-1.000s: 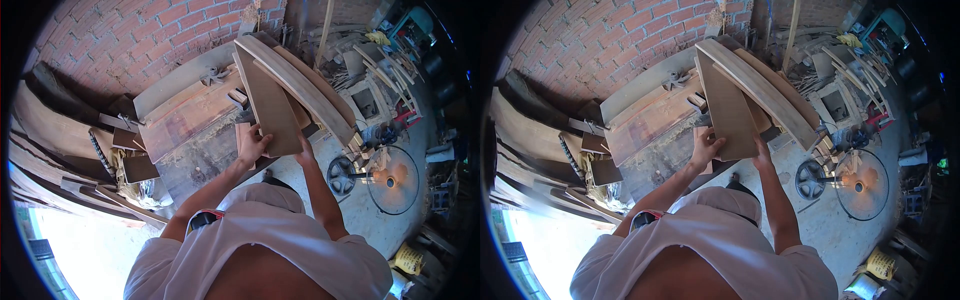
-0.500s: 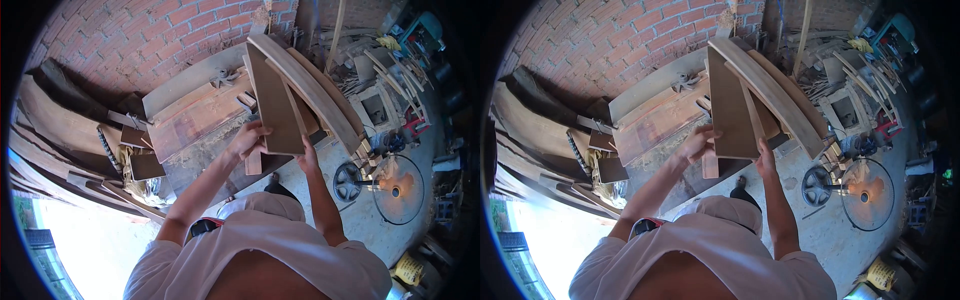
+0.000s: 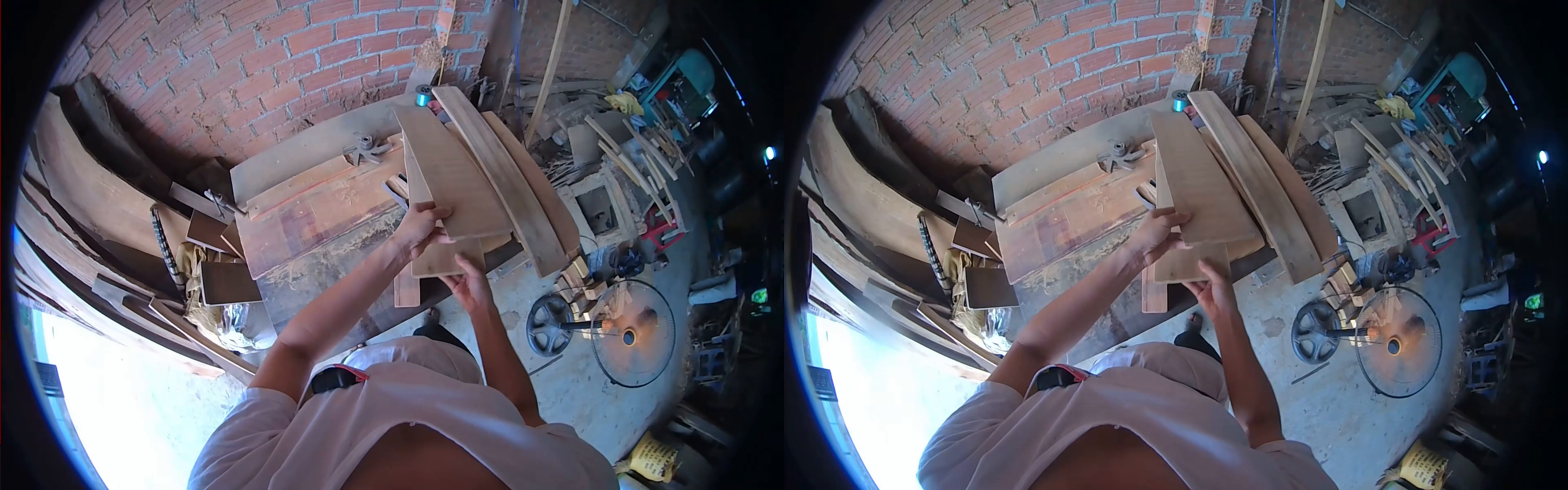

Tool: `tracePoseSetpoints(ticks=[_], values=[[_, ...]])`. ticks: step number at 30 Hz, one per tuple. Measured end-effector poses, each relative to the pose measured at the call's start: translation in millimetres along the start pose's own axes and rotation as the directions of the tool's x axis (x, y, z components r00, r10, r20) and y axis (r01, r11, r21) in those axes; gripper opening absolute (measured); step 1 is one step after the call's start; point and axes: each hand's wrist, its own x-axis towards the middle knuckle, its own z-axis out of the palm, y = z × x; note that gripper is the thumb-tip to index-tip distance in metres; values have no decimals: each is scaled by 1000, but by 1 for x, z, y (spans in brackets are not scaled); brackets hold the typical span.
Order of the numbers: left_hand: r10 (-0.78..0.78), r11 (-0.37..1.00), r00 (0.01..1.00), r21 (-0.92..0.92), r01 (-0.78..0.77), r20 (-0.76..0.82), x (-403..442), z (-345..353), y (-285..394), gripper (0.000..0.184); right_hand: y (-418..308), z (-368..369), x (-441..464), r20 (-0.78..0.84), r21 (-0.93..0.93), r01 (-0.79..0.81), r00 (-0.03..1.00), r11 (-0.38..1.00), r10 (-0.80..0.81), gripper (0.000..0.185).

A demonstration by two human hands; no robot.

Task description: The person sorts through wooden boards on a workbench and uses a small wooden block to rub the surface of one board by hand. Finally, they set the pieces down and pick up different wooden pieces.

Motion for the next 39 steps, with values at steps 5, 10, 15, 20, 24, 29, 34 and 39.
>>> tracePoseSetpoints(ticks=[5,10,15,20,24,29,34,39], values=[[-69,995,996,82,65,50,6,5,-9,34,25,-8,-50,102,200,-16,995,980,-5,41],[-31,960,992,281,-5,123,11,23,-29,40,38,-13,-102,104,211,-105,991,972,84,50],[147,895,969,390,-216,200,-45,18,-9,44,59,-9,-132,119,69,-139,984,988,130,55],[626,607,770,540,-583,126,-148,-60,-17,43,82,15,-152,107,-89,-150,981,985,160,60],[831,347,539,884,-312,-136,-209,-104,-44,48,102,4,-178,30,-210,-122,991,970,131,62],[312,948,650,182,-261,-692,-233,-133,-115,70,123,-19,-214,13,-321,-193,978,927,208,65],[245,968,788,96,-233,-564,-237,-141,-156,63,145,12,-204,51,-274,-270,954,923,294,56],[152,972,814,-65,-227,-561,-247,-155,-151,54,187,7,-161,102,-207,-399,899,893,425,48]])
